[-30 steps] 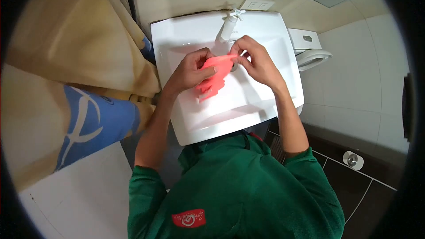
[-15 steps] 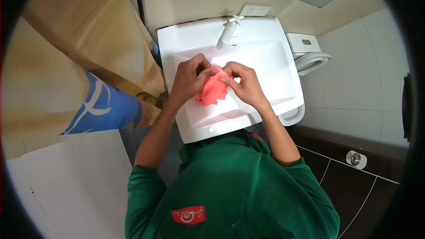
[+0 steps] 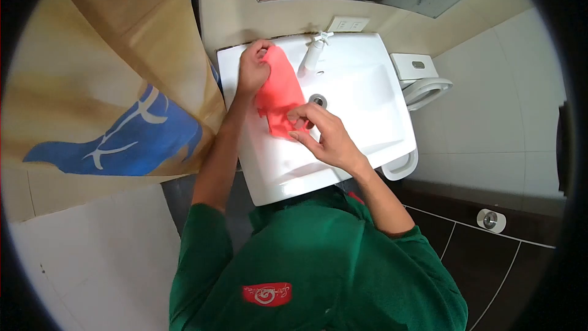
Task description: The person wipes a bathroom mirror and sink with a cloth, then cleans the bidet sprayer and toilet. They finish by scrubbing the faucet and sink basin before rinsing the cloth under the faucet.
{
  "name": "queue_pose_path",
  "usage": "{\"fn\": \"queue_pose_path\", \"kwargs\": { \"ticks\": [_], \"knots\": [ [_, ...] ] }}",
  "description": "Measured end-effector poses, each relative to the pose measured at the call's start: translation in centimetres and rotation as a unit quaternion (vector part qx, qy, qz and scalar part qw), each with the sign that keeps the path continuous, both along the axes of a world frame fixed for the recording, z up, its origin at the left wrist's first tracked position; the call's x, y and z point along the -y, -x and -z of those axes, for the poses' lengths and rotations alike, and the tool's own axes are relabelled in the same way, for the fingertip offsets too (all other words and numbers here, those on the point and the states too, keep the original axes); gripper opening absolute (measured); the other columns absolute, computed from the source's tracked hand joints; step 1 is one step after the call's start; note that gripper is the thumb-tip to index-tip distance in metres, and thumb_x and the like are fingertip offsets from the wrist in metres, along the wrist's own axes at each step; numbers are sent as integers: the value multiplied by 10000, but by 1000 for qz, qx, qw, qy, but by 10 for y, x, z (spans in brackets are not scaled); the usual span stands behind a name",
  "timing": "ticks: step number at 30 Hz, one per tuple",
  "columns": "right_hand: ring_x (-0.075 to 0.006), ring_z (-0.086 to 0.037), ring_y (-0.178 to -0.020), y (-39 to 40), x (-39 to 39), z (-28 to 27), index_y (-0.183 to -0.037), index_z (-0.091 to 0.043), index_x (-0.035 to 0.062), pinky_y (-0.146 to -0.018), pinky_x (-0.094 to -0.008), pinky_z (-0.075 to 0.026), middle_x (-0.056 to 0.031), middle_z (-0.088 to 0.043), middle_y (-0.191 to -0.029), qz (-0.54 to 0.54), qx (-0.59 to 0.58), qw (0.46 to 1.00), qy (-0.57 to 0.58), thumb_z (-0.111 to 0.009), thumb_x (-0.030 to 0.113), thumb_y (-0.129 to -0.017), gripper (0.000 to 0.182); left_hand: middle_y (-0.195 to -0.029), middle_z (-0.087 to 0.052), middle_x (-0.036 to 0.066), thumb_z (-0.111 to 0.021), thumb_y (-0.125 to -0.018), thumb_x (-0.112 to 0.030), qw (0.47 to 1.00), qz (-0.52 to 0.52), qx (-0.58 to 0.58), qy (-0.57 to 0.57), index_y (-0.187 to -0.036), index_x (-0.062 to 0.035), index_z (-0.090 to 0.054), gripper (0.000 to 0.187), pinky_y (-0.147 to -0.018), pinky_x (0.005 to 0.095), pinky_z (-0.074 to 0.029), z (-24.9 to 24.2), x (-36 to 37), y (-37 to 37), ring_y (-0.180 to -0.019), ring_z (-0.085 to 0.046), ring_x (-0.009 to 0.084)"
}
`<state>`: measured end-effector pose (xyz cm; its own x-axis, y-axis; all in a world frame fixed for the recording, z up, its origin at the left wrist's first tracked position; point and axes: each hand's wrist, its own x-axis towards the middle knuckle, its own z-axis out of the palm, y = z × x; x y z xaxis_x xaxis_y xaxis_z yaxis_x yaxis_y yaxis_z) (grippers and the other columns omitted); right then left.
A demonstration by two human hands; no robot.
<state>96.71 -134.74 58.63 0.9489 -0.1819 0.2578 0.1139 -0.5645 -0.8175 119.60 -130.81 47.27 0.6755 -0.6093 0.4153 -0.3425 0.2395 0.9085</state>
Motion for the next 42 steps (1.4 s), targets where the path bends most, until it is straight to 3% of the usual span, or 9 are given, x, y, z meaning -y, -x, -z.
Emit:
{"fn": "queue_pose_path", "kwargs": {
  "ticks": [7,15,18,22,25,28,31,34,42],
  "knots": [
    [-223,-571,-776,61,50,50,-1005,-549,12,-686,-314,-473,-108,-573,-893,133,-109,985,31,-614,44,-812,206,-1089,-619,108,-611,-773,-46,966,173,-63,-183,-1183,4,-568,415,-817,254,-450,13,101,-25,-975,-572,158],
    [-209,-566,-772,141,42,103,-961,-546,-6,-676,-279,-463,-121,-554,-876,279,-56,958,32,-576,23,-821,146,-1055,-645,151,-699,-754,-171,938,230,-80,-245,-1142,20,-594,445,-816,269,-465,17,120,-41,-937,-605,183],
    [-224,-559,-757,136,39,110,-961,-544,-8,-680,-283,-459,-120,-545,-865,322,-76,944,-13,-576,24,-819,149,-1062,-646,137,-700,-759,-169,939,224,16,-260,-1143,18,-595,440,-822,264,-462,17,122,-48,-939,-606,173],
    [-263,-544,-720,131,40,122,-862,-550,14,-642,-325,-443,-117,-555,-791,319,-29,942,98,-591,19,-777,94,-978,-662,134,-665,-760,-127,915,274,44,-293,-1060,9,-628,332,-797,279,-465,-12,114,-46,-910,-610,163],
    [-270,-538,-705,128,39,122,-813,-549,25,-622,-339,-431,-113,-557,-757,331,-9,939,90,-601,16,-753,79,-855,-644,159,-610,-738,-73,854,211,242,-409,-972,4,-628,247,-747,322,-473,-32,119,-42,-841,-619,221],
    [-270,-540,-700,128,38,125,-804,-555,26,-617,-340,-425,-112,-559,-751,334,-15,937,98,-603,10,-748,75,-789,-612,169,-580,-701,-44,808,192,420,-367,-915,0,-614,222,-679,364,-473,-40,122,-39,-778,-606,285],
    [-273,-537,-691,129,39,127,-790,-557,30,-614,-347,-418,-108,-562,-740,332,-23,935,123,-603,5,-743,71,-857,-629,155,-577,-704,-47,821,150,491,-251,-918,-19,-616,220,-675,380,-479,-34,112,-40,-797,-599,313],
    [-271,-537,-693,129,37,127,-782,-555,34,-619,-347,-411,-99,-566,-739,333,-11,933,135,-603,0,-735,75,-867,-617,150,-585,-699,-50,784,114,547,-272,-949,-46,-594,251,-685,398,-479,-37,104,-35,-796,-605,303],
    [-267,-548,-709,130,38,123,-776,-557,49,-630,-350,-409,-82,-572,-742,324,-13,933,156,-610,-14,-699,113,-1130,-516,96,-572,-733,-68,740,57,656,-141,-1070,-89,-493,347,-869,380,-429,-34,99,-39,-1051,-507,261]
  ]
}}
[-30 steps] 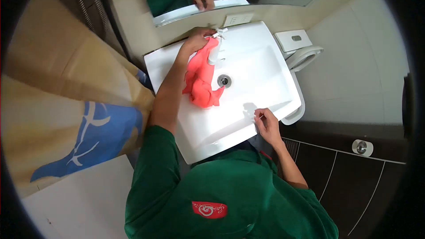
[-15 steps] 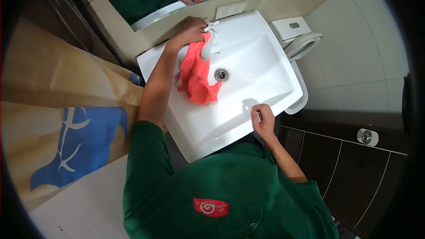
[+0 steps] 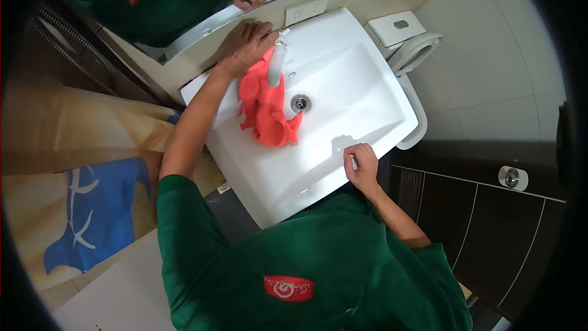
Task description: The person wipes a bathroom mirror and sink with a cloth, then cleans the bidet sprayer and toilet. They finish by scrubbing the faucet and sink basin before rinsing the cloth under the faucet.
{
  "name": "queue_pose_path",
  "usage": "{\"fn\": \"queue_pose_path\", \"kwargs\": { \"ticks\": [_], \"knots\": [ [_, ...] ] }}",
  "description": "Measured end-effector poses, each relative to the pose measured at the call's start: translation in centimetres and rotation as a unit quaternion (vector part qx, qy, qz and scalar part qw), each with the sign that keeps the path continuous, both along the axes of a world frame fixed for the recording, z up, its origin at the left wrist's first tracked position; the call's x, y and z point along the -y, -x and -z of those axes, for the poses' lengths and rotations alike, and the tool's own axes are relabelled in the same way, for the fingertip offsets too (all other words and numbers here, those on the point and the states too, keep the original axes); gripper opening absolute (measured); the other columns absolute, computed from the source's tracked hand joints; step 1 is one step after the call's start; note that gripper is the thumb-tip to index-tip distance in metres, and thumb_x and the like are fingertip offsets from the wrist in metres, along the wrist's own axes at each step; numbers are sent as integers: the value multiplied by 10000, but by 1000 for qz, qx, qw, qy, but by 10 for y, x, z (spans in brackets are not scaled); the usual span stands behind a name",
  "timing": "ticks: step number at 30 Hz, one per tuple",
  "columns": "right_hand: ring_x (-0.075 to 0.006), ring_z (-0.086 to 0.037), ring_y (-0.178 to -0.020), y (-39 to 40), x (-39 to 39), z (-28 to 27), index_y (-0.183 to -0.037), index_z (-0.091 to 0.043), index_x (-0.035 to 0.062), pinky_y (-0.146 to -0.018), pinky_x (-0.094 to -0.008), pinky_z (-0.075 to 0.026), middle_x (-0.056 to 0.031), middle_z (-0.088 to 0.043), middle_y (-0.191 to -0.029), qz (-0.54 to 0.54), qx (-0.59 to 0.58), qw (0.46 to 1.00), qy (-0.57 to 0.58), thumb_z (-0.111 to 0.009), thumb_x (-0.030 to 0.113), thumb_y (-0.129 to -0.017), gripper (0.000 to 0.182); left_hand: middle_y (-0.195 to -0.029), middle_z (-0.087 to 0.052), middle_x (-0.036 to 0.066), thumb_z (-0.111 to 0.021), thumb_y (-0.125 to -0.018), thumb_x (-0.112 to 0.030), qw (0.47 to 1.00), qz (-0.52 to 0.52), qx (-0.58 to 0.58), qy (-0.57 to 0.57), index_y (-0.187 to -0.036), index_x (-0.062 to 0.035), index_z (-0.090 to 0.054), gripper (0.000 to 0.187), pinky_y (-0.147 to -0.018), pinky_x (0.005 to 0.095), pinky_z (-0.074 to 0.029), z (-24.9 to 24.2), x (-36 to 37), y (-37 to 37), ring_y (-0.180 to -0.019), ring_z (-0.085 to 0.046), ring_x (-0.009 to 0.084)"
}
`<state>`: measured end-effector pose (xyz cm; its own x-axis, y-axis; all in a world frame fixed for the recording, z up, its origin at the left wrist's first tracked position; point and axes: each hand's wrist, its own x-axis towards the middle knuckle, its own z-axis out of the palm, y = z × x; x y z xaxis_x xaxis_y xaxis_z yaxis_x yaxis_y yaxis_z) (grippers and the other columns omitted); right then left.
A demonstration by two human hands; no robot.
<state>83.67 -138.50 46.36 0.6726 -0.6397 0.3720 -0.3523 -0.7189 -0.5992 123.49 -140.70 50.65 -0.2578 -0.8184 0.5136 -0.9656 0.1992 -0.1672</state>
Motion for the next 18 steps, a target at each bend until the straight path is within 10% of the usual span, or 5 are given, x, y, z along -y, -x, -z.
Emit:
{"fn": "queue_pose_path", "kwargs": {
  "ticks": [18],
  "knots": [
    [-257,-542,-689,-1,0,0,-767,-561,54,-613,-343,-401,-68,-567,-734,-2,2,999,32,-618,-27,-673,136,-1136,-506,117,-539,-728,-34,966,60,114,-223,-1033,-33,-495,308,-901,348,-419,-36,36,19,-1080,-506,243]
  ]
}}
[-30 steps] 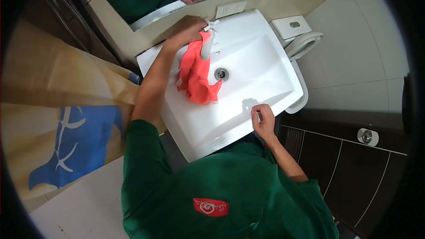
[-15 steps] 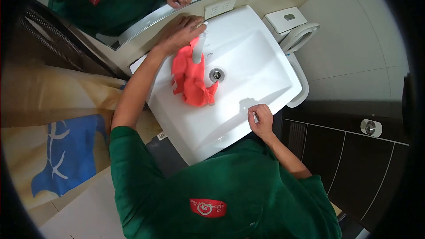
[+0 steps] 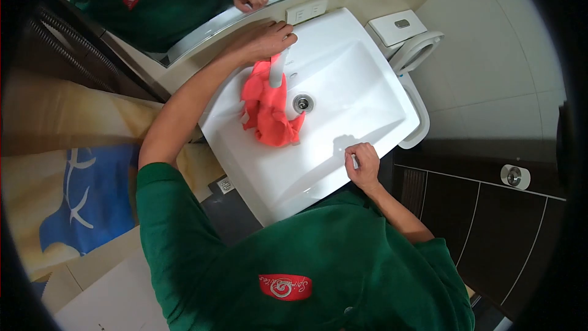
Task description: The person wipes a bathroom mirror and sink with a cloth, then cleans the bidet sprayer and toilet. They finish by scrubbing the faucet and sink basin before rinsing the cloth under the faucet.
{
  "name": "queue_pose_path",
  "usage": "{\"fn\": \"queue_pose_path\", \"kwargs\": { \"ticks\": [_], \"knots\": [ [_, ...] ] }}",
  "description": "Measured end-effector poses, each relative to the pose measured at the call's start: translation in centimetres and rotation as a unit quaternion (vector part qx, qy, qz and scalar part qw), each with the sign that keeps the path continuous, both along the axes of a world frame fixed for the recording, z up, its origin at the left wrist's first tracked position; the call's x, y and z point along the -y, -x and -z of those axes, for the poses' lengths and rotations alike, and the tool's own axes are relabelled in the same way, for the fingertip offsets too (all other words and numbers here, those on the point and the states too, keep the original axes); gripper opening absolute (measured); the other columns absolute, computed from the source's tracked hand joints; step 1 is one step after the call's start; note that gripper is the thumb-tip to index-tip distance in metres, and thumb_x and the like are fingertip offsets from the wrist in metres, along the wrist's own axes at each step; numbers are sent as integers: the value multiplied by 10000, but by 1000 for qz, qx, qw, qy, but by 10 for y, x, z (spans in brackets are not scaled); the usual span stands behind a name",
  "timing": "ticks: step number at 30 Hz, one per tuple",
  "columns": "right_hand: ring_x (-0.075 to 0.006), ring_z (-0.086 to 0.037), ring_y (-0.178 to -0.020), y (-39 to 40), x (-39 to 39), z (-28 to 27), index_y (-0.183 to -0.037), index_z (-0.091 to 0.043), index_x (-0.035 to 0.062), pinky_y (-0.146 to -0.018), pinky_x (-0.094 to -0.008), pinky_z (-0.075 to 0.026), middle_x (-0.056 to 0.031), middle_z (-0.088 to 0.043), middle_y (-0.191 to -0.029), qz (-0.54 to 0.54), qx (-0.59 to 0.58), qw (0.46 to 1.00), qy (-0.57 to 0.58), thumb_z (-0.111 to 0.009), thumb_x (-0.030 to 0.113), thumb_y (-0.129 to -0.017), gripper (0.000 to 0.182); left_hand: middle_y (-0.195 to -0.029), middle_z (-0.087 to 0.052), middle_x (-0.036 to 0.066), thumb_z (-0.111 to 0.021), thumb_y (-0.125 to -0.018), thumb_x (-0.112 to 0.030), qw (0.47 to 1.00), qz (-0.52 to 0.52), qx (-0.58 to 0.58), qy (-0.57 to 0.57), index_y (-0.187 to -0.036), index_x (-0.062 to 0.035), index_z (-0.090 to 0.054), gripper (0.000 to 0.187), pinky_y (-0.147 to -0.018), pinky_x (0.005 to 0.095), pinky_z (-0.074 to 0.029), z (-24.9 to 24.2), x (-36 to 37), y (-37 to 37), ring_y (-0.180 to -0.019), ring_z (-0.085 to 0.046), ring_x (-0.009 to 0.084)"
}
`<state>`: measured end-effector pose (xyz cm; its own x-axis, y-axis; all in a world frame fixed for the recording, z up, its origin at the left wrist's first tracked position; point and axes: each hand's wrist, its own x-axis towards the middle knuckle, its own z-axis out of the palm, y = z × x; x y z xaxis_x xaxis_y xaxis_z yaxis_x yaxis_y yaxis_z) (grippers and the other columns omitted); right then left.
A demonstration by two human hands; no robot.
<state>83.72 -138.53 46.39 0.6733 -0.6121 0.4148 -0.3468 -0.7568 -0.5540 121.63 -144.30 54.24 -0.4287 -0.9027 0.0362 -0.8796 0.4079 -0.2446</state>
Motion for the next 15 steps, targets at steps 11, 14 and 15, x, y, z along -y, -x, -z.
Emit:
{"fn": "queue_pose_path", "kwargs": {
  "ticks": [11,14,15],
  "knots": [
    [-258,-539,-688,0,-3,0,-767,-562,55,-615,-345,-403,-64,-568,-733,15,-6,1000,-4,-620,-16,-678,128,-1241,-475,89,-577,-734,-89,997,24,-43,66,-1136,-97,-498,410,-962,348,-390,17,-9,-21,-1122,-484,247],
    [-259,-540,-688,0,-2,-1,-764,-560,55,-615,-347,-405,-65,-569,-732,15,-5,1000,-9,-619,-14,-681,124,-1286,-448,80,-580,-735,-95,998,32,-17,54,-1159,-107,-489,435,-985,342,-376,19,-4,-28,-1146,-469,248],
    [-260,-540,-688,1,-2,-1,-763,-559,55,-616,-348,-406,-65,-569,-732,14,-6,1000,-11,-618,-14,-682,122,-1296,-441,78,-572,-738,-90,998,36,-24,51,-1162,-107,-487,433,-988,341,-375,17,-5,-28,-1151,-465,249]
  ]
}}
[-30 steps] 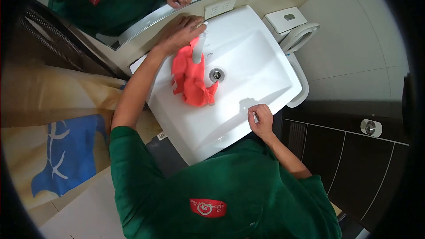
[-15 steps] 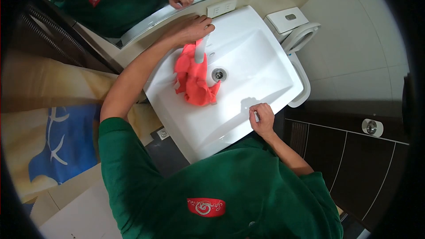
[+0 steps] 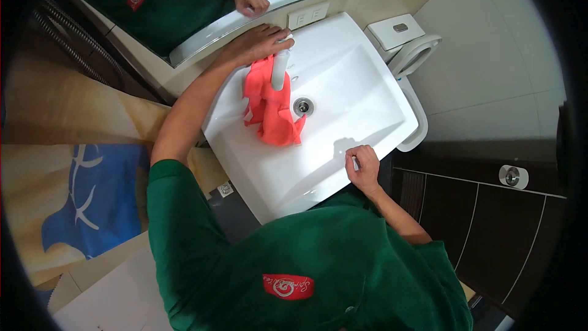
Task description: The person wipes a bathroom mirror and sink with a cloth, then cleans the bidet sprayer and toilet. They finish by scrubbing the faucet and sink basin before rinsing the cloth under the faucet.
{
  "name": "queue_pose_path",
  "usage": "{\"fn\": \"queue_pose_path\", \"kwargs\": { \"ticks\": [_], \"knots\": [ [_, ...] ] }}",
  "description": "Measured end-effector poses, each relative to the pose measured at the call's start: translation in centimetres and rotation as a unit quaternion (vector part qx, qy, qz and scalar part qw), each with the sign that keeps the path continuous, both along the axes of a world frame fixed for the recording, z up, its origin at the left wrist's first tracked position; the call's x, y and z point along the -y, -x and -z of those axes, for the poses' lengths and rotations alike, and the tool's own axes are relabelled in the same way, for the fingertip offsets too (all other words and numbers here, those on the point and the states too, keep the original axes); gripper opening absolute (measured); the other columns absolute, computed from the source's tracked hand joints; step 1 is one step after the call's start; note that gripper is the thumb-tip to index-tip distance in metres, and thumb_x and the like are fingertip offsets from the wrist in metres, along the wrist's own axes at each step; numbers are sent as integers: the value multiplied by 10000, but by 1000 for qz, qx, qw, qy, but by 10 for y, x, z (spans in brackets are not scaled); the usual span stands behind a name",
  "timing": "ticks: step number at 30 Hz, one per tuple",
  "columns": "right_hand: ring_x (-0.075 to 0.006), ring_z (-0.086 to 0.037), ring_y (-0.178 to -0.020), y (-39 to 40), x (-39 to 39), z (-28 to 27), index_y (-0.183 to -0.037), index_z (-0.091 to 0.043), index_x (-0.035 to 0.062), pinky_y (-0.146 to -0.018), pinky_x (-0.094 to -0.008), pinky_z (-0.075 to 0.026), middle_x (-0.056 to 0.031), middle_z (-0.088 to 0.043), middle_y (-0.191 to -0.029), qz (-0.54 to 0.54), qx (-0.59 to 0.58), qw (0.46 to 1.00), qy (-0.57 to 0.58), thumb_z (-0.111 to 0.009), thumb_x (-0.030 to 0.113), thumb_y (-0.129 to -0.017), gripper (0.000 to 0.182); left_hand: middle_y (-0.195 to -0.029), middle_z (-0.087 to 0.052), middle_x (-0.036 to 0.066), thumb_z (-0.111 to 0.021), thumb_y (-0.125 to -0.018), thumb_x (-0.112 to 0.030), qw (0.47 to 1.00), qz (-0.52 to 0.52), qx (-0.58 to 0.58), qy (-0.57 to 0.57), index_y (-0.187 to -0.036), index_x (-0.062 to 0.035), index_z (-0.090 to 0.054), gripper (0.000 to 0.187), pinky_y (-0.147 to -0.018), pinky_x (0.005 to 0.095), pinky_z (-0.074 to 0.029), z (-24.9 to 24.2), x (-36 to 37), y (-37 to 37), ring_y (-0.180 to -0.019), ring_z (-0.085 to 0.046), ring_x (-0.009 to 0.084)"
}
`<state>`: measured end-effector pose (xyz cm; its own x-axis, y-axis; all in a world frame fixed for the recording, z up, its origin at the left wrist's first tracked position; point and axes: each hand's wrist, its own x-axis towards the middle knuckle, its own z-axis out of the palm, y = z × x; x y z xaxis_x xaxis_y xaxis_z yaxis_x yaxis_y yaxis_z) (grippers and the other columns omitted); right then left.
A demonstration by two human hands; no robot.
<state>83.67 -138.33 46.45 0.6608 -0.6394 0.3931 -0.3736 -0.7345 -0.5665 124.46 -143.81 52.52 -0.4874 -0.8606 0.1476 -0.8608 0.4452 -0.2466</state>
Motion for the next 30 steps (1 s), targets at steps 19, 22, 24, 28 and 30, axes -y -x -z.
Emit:
{"fn": "queue_pose_path", "kwargs": {
  "ticks": [19,22,24,28,30],
  "knots": [
    [-176,-528,-968,-83,4,-67,-1184,-460,27,-811,-278,-446,-98,-477,-1134,-150,143,948,-242,-635,-29,-762,460,-812,-518,135,-552,-590,101,758,-336,-554,71,-895,-12,-508,328,-668,370,-456,-2,-102,93,-798,-545,300],
    [-244,-527,-1007,-126,2,-65,-1123,-458,10,-833,-326,-456,-133,-478,-1150,-152,236,917,-283,-570,-91,-723,427,-838,-526,140,-624,-610,23,810,-290,-508,-36,-909,-27,-500,327,-646,360,-460,-38,-112,149,-755,-550,287],
    [-208,-548,-956,-138,18,-36,-1034,-488,2,-823,-308,-461,-117,-519,-1069,-134,275,875,-375,-502,-127,-728,333,-883,-549,128,-654,-635,-21,818,-265,-503,-91,-982,-38,-517,374,-665,341,-468,-53,-114,153,-754,-553,259],
    [-144,-581,-779,-157,77,-29,-948,-550,-12,-729,-268,-484,-72,-603,-849,-31,271,896,-349,-516,-110,-765,210,-904,-606,64,-566,-756,-48,813,-244,-524,-73,-1010,-49,-574,255,-687,302,-477,-41,-106,74,-770,-570,155],
    [-143,-584,-784,-189,105,-10,-966,-559,-17,-724,-264,-485,-82,-614,-859,-57,249,898,-358,-590,-46,-764,207,-897,-643,88,-577,-771,-77,815,-340,-468,31,-1029,-50,-612,262,-697,308,-485,-24,-80,45,-738,-617,185]
  ]
}}
